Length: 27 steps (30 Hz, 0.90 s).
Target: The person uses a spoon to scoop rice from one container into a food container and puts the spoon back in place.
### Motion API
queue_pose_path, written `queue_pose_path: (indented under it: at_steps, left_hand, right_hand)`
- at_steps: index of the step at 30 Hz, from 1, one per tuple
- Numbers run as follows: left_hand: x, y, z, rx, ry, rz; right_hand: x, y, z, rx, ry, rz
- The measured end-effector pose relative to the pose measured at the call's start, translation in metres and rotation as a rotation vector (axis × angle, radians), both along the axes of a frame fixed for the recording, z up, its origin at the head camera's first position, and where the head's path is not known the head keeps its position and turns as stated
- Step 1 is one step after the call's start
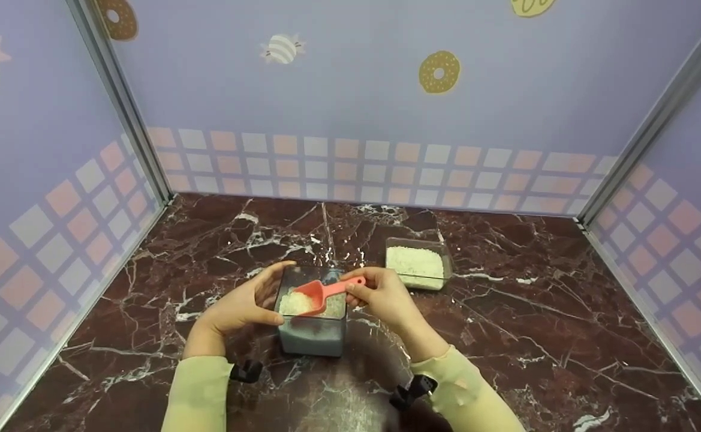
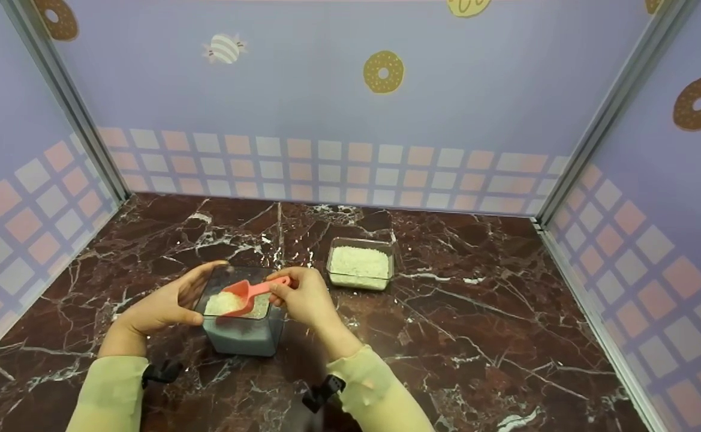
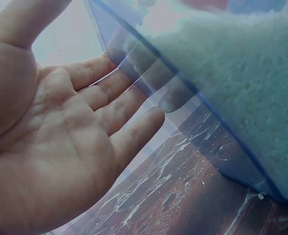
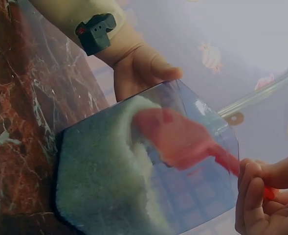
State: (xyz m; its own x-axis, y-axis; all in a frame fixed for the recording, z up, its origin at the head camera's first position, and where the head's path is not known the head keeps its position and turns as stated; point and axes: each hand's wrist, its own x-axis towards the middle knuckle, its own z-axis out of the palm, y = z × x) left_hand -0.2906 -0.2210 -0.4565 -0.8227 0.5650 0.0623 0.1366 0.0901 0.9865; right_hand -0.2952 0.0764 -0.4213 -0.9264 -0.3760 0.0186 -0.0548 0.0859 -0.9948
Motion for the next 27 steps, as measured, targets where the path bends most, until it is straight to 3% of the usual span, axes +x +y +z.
queue_pose_path:
  at_steps: [11,27]
  left_hand:
    - [0.001,0.000,0.000,-0.003,-0.011,0.010]
    - [-0.001,0.000,-0.003,0.058,-0.003,-0.030]
  right_hand:
    - [-0.005,0.013,-0.010,-0.100,-0.093,0.012]
    - [-0.016,0.028,-0.021,-0.308,-0.246,0.071]
